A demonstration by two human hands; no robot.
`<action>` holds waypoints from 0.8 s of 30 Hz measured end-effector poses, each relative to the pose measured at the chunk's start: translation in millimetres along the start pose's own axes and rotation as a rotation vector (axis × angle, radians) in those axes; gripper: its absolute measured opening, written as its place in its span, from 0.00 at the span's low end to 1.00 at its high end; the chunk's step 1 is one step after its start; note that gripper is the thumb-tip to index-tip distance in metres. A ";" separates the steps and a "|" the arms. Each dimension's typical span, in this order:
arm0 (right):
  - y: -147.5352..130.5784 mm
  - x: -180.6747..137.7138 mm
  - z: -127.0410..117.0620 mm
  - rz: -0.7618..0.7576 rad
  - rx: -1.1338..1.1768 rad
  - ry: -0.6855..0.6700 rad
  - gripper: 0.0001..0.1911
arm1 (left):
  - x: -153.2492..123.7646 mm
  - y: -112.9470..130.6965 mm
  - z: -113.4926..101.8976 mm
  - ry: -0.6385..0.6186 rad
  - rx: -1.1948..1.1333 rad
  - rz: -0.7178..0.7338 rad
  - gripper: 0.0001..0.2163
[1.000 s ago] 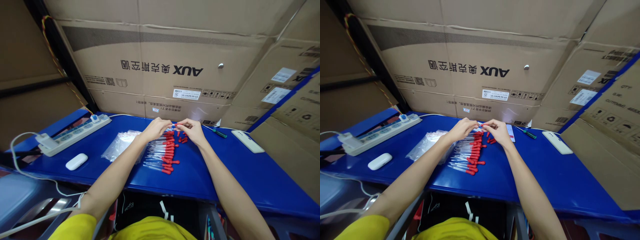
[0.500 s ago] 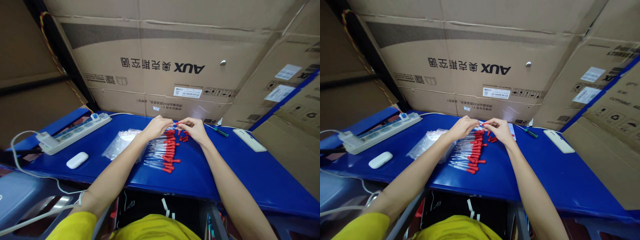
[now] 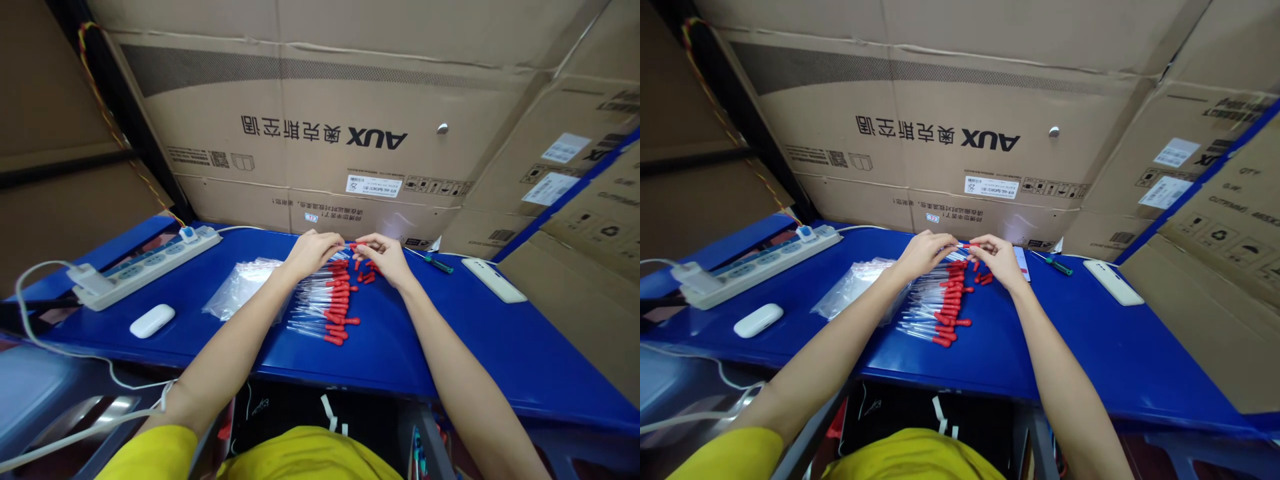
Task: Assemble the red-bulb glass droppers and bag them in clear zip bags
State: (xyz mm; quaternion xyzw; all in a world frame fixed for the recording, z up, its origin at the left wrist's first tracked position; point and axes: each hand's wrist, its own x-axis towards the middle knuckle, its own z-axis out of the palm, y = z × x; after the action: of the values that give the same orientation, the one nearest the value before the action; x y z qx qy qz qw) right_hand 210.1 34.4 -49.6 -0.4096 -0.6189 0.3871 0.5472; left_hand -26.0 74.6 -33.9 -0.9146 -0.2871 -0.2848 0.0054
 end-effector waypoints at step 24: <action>-1.2 -3.7 5.5 0.032 0.008 0.004 0.23 | -1.4 -1.9 6.5 -0.102 0.074 0.014 0.15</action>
State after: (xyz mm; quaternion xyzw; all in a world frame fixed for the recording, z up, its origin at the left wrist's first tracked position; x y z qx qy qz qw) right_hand 204.8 30.4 -50.4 -0.4180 -0.6097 0.3976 0.5436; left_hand -24.5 76.5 -40.3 -0.9291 -0.2909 -0.2269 0.0263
